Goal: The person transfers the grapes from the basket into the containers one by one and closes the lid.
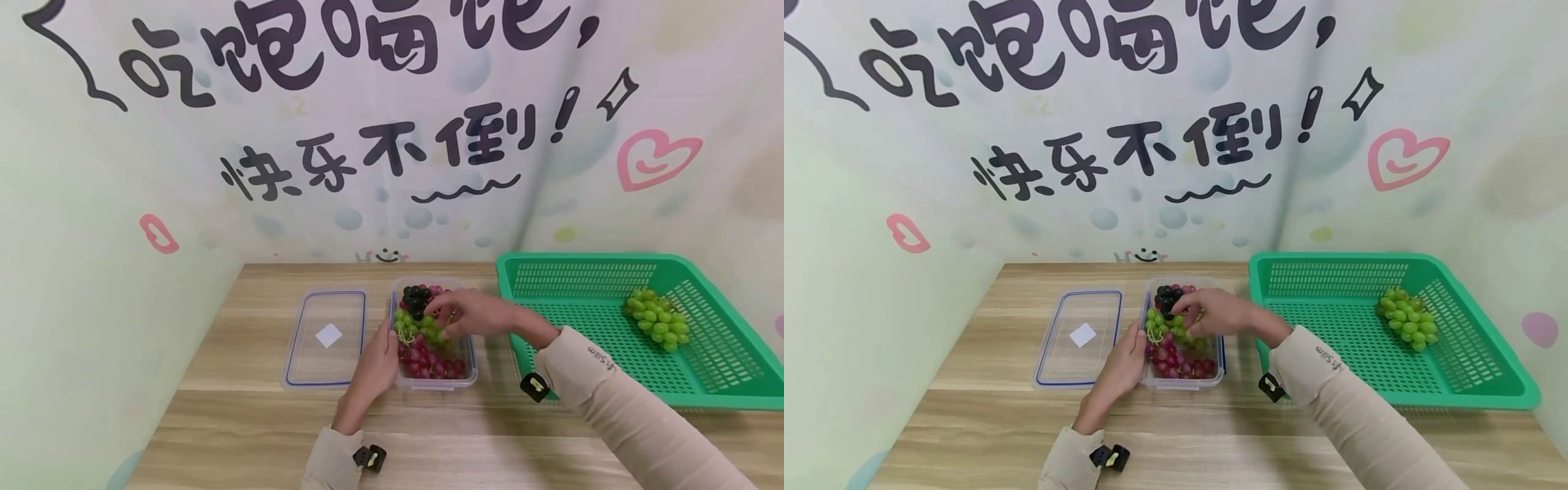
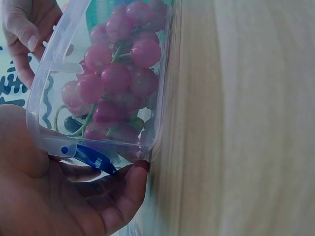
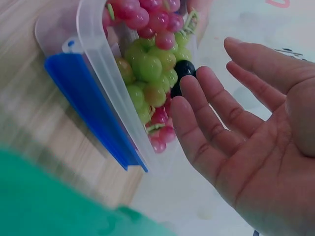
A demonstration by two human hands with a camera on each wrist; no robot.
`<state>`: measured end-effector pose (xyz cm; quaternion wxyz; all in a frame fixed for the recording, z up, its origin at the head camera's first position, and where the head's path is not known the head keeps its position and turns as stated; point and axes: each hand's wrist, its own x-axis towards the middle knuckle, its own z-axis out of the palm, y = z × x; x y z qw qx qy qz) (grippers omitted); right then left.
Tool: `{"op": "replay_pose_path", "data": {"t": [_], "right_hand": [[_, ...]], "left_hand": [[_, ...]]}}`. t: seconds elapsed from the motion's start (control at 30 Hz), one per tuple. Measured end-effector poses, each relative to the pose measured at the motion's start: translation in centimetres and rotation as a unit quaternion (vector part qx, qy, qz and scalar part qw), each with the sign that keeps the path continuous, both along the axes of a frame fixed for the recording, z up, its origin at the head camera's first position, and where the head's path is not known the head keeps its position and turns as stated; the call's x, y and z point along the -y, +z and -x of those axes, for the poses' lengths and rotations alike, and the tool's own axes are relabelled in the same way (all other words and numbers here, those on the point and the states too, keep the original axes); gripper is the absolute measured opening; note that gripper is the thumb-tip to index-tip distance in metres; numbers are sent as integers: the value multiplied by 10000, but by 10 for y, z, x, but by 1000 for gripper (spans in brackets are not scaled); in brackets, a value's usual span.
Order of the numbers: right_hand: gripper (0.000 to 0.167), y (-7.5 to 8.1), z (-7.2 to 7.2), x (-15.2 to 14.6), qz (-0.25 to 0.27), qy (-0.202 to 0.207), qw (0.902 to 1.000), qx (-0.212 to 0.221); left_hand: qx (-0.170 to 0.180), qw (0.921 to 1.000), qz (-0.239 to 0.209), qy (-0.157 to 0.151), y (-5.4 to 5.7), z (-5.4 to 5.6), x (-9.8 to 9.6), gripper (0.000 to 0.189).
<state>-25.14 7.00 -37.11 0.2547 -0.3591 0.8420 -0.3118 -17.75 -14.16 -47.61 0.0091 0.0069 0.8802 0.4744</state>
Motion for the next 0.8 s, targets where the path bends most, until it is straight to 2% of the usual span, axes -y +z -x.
{"op": "replay_pose_path", "data": {"t": [0.3, 0.63, 0.8], "right_hand": [[43, 9, 8, -20, -35, -275, 9996, -83], [43, 8, 9, -38, 59, -416, 9991, -75], [42, 7, 9, -46, 27, -613, 9980, -132]], "left_hand": [[2, 10000, -30, 6, -1, 1, -1, 53], [-15, 10000, 20, 8, 0, 1, -1, 53], [59, 10000, 5, 28, 0, 1, -2, 54]]}}
